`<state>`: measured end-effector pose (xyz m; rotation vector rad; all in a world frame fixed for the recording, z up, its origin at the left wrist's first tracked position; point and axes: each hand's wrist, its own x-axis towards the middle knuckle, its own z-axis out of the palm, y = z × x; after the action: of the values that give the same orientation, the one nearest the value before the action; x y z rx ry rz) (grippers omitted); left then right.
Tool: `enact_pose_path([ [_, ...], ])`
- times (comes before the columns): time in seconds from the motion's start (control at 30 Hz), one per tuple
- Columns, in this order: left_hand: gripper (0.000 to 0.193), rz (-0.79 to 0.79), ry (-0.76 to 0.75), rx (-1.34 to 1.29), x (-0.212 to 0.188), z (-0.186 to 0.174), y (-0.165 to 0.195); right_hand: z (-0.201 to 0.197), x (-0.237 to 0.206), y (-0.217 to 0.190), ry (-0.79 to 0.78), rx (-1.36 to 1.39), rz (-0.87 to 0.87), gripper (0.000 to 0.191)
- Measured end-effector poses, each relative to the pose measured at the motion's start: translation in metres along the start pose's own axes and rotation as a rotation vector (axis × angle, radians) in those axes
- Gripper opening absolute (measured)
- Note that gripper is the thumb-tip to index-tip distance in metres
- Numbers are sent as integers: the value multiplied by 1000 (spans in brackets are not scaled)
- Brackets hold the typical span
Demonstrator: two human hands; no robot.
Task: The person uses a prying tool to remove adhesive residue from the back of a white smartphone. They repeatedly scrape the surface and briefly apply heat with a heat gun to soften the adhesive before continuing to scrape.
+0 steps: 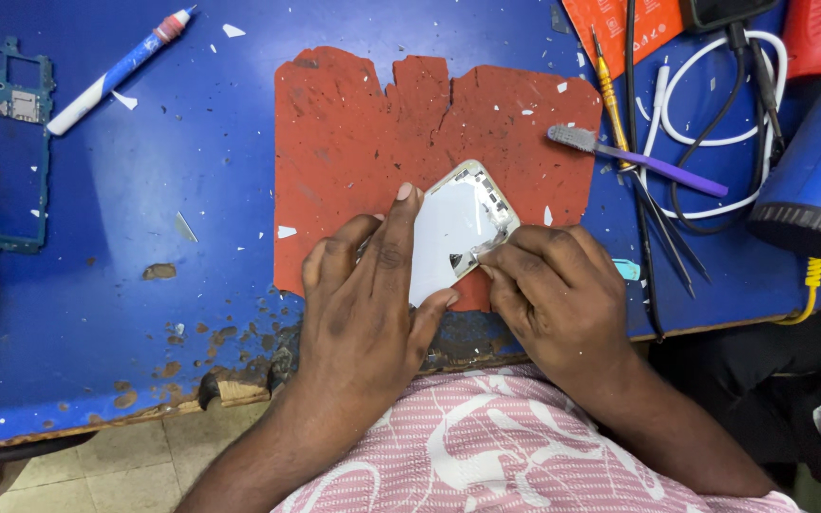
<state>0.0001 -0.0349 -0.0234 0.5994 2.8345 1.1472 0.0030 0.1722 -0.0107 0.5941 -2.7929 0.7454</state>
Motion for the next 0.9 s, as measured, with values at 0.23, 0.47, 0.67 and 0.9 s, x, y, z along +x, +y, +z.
enact_pose_path([
  [0.23,83,-4,-6,5,-1,2,-2,-1,2,-3,-3,21,11,25],
  [0.47,84,-11,7,-15,1,-1,0,1,2,0,31,15,0,23],
  [0.67,85,-28,-11,-19,2,-1,1,1,2,1,13,10,-26,23],
  [0.9,85,-28,-14,-23,2,0,0,0,4,-1,-1,3,-6,22],
])
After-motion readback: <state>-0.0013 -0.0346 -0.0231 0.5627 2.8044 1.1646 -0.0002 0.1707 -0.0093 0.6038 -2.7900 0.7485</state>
